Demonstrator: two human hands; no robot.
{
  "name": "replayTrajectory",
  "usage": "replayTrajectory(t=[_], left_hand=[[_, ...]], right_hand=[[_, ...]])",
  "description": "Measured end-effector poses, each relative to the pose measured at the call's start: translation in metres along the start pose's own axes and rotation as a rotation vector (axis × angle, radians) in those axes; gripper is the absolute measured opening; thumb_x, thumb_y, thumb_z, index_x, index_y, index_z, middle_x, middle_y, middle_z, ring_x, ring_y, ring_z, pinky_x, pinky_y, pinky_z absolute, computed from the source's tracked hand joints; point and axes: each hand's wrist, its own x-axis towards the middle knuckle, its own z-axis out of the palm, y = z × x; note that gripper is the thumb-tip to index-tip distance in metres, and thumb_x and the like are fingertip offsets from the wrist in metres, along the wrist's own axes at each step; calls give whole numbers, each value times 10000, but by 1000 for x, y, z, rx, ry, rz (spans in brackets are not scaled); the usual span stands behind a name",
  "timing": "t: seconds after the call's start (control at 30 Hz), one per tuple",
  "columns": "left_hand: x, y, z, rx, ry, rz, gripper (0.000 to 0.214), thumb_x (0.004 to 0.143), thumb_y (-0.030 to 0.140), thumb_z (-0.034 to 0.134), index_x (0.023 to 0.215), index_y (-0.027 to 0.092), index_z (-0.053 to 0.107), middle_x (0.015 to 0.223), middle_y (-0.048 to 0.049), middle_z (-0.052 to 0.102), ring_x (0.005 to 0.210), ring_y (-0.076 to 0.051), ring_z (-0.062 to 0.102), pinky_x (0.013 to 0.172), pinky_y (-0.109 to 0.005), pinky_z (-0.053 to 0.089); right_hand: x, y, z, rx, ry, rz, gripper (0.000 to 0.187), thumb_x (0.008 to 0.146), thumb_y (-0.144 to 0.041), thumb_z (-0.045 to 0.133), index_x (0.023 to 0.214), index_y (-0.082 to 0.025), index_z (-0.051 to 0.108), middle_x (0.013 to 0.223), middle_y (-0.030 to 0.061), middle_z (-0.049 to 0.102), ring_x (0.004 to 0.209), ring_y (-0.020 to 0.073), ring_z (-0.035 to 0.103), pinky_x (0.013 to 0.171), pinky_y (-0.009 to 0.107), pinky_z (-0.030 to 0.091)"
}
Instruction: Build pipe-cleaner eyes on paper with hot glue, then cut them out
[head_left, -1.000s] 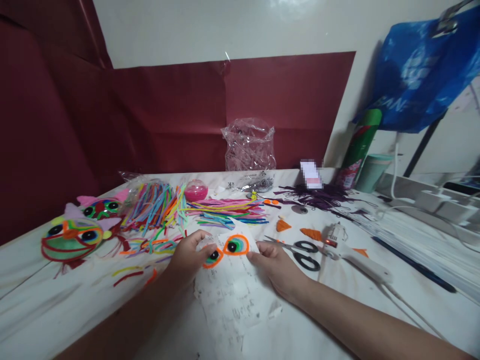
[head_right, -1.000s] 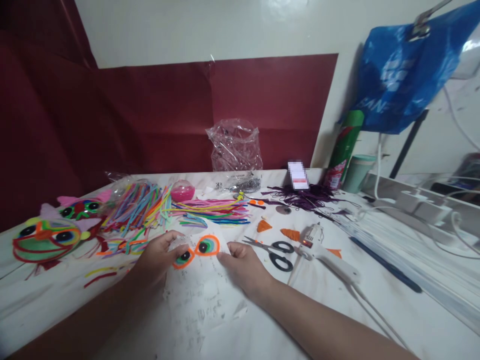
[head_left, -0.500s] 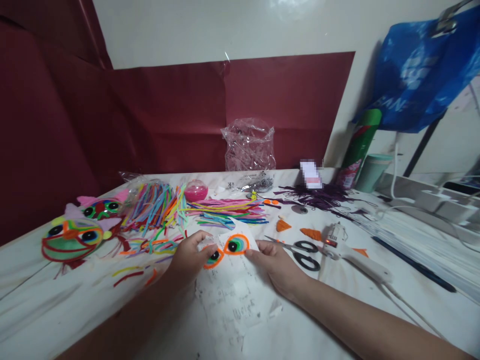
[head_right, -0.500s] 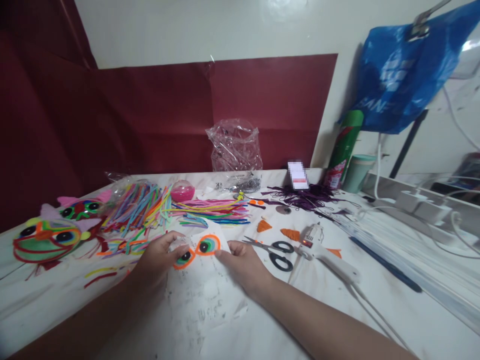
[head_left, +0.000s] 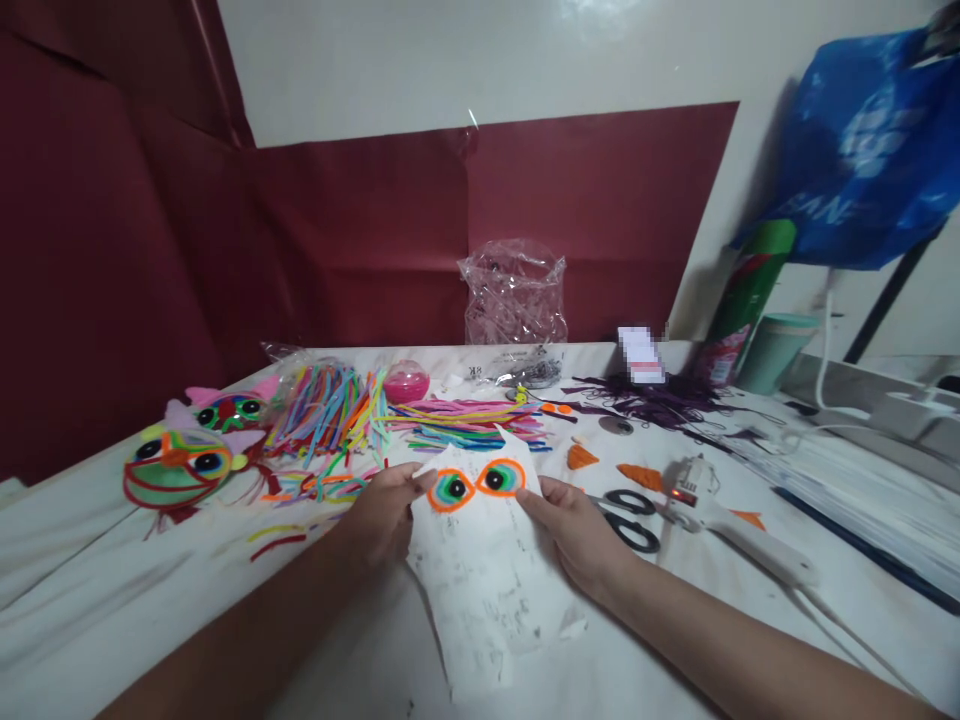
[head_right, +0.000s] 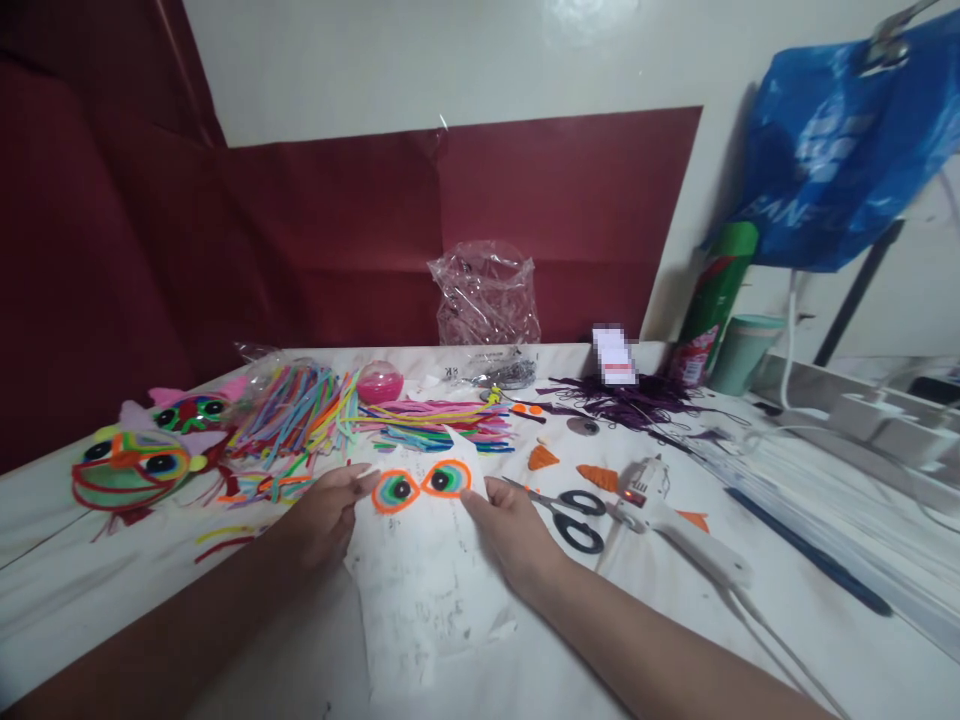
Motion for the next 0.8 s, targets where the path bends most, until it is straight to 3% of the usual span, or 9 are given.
replayTrajectory(t=[0.1,0.2,0.43,0.7,0.8], left_hand=[[-1,2,-1,-73,-136,-108,329,537,417,784,617,156,599,560,-25,639,564,-194,626,593,-296,490],[-1,0,-1,-67,-136,-88,316,556,437,758,566,166,595,522,-16,626,558,-193,618,593,-293,477],[7,-10,-7,13,-174,-42,301,588,364,743,773,130,695,706,-55,708,707,-232,654,693,-319,478],[7,-12,-6,132,-35,8,330,550,379,749,752,121,703,654,-35,698,673,-247,651,632,-315,478],[6,-12,-5,75,-68,-5,355,569,382,750,812,129,700,708,-42,710,694,-242,655,643,-315,489]], right_hand=[[-1,-5,2,72,8,41,315,570,-382,824,748,-160,690,684,62,746,718,264,697,660,350,527],[-1,-7,2,98,26,70,277,573,-339,823,748,-169,692,717,72,758,745,277,708,682,364,541],[2,-3,-2,117,29,88,254,602,-311,810,768,-161,690,739,73,763,780,269,711,688,345,547],[1,0,-1,121,-26,74,252,617,-308,802,790,-155,700,757,83,763,789,277,711,741,374,537],[1,0,-1,116,-15,77,248,619,-309,800,790,-156,704,749,81,763,777,278,712,739,377,538]])
